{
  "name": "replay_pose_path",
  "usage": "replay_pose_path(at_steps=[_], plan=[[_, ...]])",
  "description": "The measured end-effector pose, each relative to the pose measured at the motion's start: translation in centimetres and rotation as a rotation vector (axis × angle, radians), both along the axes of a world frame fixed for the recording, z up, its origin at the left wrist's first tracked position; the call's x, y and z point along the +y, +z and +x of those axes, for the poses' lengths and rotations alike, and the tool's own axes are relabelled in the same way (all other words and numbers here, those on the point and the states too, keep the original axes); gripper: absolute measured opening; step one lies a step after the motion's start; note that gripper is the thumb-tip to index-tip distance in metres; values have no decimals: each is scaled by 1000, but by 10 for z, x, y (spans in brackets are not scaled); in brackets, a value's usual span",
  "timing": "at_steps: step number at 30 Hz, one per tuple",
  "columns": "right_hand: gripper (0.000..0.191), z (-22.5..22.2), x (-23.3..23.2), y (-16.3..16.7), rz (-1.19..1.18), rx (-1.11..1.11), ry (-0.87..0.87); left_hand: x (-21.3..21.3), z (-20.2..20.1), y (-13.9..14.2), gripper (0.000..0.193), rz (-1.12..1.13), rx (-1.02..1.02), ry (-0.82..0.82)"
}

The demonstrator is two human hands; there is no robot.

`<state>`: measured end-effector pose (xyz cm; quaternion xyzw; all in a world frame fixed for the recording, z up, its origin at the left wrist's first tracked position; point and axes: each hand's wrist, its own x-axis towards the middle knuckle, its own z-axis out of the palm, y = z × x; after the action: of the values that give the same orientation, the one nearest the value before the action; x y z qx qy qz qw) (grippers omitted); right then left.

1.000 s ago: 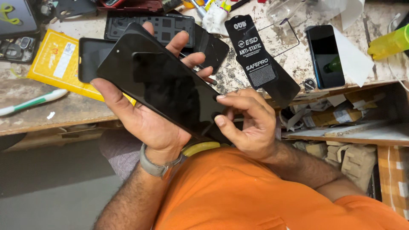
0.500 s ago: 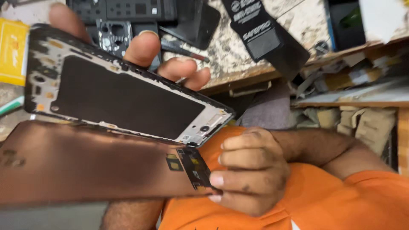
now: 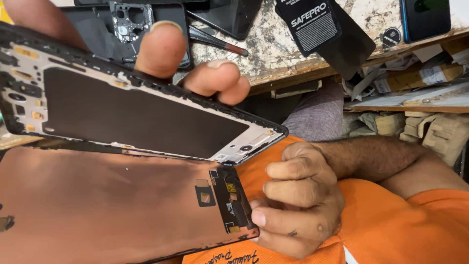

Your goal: The person handles a disassembled smartphone, repeatedly opening and closing the screen assembly to check the hinge and internal connections. They also handle a separate copper-colored back cover, peeling off protective film and inspecting its edges. The person works at a cluttered bench with multiple phone parts and tools visible.

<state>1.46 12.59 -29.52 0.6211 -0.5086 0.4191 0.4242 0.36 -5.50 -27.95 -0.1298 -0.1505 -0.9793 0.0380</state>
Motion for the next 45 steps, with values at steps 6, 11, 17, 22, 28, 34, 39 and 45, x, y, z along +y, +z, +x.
replay_pose_path(at_steps=[6, 11, 17, 22, 28, 34, 39, 45], plan=[[31, -2, 0, 2, 28, 6, 15, 1, 2, 1, 99, 17, 7, -7], [25, 0, -4, 6, 16, -23, -18, -2, 4, 4, 99, 20, 13, -11], [20, -2, 9, 9, 146, -19, 22, 0, 7, 0, 98, 50, 33, -24], [24, -12, 41, 21, 392, -332, 182, 5, 9, -11, 97, 76, 123, -39], [32, -6, 45, -10, 235, -685, -277, 15, 12, -20, 94, 6, 72, 46], [40, -12, 42, -28, 230, -726, -393, 29, 3, -20, 89, 29, -80, 155], [64, -16, 36, -14, 359, -779, -403, 33, -3, -18, 84, 20, -114, 199], [75, -16, 27, -3, 463, -849, -342, 34, -6, -20, 79, -133, -137, 308]])
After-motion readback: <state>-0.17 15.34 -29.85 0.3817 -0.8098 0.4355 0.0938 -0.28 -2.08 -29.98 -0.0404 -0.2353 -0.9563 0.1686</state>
